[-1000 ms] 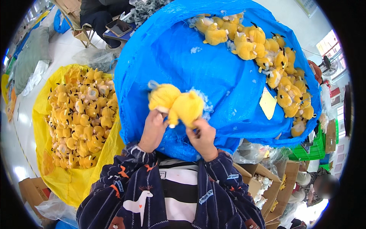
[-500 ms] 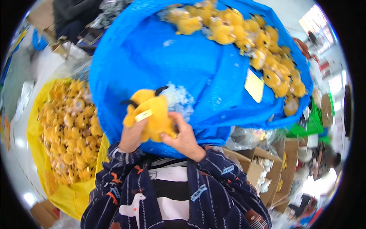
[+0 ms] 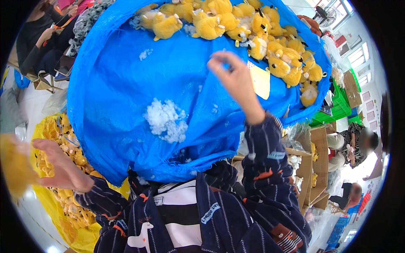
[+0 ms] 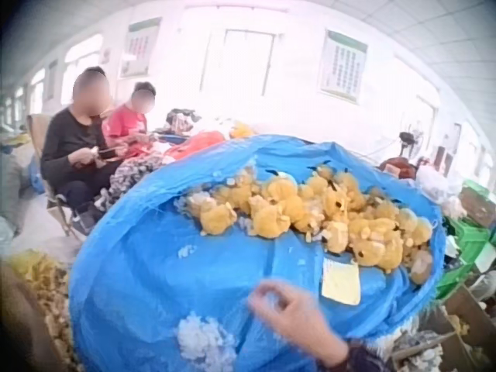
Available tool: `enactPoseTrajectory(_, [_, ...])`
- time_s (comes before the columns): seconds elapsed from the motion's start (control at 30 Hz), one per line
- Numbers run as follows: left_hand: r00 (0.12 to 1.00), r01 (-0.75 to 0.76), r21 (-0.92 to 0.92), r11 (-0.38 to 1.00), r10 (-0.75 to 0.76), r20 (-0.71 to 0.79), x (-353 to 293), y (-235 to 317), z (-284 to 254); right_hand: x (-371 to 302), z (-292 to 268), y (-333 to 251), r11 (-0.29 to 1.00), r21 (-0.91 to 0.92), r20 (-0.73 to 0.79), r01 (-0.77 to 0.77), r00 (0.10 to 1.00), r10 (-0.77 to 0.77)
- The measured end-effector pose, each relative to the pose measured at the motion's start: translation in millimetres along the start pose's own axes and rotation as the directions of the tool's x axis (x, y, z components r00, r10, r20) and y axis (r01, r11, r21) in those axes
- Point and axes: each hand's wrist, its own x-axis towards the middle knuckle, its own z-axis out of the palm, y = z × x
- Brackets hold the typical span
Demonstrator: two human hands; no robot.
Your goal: The person repeatedly stuffs white filling into small yellow plush toys by hand, then places each stuffed toy into a blue bag. The person handles the toys one at a time, opening them, inserting filling, and closing them before moving to the next.
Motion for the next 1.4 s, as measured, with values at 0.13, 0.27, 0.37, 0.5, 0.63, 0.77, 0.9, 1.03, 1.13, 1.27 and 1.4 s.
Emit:
enactPoseTrajectory(0.13, [0.948, 0.32, 0.194, 0.927, -0.312, -0.067, -20.5, -13.1, -63.1, 79.5, -19.5, 78.5, 0.939, -0.345, -0.251, 0.005, 0.963, -0.098])
enactPoseTrajectory(0.27, [0.881, 0.466, 0.632, 0.619, -0.393, -0.265, -31.3, -34.3, -87.7, 121.5, -13.6, 118.6, 0.944, -0.08, -0.191, -0.32, 0.935, 0.3])
enactPoseTrajectory(0.37, [0.816, 0.577, 0.598, 0.556, -0.426, -0.392, -35.6, -46.0, -97.8, 128.9, 1.6, 125.9, 0.93, 0.118, -0.13, -0.347, 0.923, 0.361])
enactPoseTrajectory(0.5, [0.779, 0.606, 0.716, 0.346, -0.437, -0.449, -33.3, -55.1, -104.4, 111.2, 20.9, 74.7, 0.989, -0.145, -0.196, -0.015, 0.981, -0.014])
enactPoseTrajectory(0.63, [0.799, 0.58, 0.738, 0.345, -0.417, -0.433, -28.5, -54.4, -110.9, 30.9, 29.7, -9.3, 0.989, -0.054, -0.131, 0.139, 0.981, -0.145])
enactPoseTrajectory(0.77, [0.854, 0.509, 0.754, 0.414, -0.349, -0.385, -22.9, -70.4, -102.3, -57.7, 51.0, -37.4, 0.897, -0.151, 0.166, 0.416, 0.905, -0.392])
enactPoseTrajectory(0.9, [0.806, 0.589, 0.731, 0.346, -0.319, -0.498, -27.5, -72.8, -105.3, -119.5, 86.5, -27.4, 0.852, -0.108, 0.336, 0.512, 0.826, -0.453])
enactPoseTrajectory(1.03, [0.837, 0.547, 0.772, 0.323, -0.22, -0.501, -44.4, -57.9, -120.8, -131.6, 86.3, -35.1, 0.98, 0.151, 0.402, 0.127, 0.898, -0.178])
enactPoseTrajectory(1.13, [0.859, 0.509, 0.829, 0.23, -0.202, -0.471, -57.4, -52.0, -126.8, -136.7, 77.4, -27.0, 0.981, 0.184, 0.244, -0.055, 0.97, 0.009])
enactPoseTrajectory(1.27, [0.865, 0.455, 0.886, 0.089, -0.282, -0.416, -67.2, -61.5, -123.2, -117.8, 91.1, -27.3, 0.948, 0.258, 0.187, -0.188, 0.972, 0.142])
enactPoseTrajectory(1.4, [0.934, 0.266, 0.953, -0.145, -0.204, -0.292, -74.6, -59.2, -142.1, -128.7, 112.7, -21.1, 0.989, 0.132, 0.216, -0.059, 0.976, 0.029])
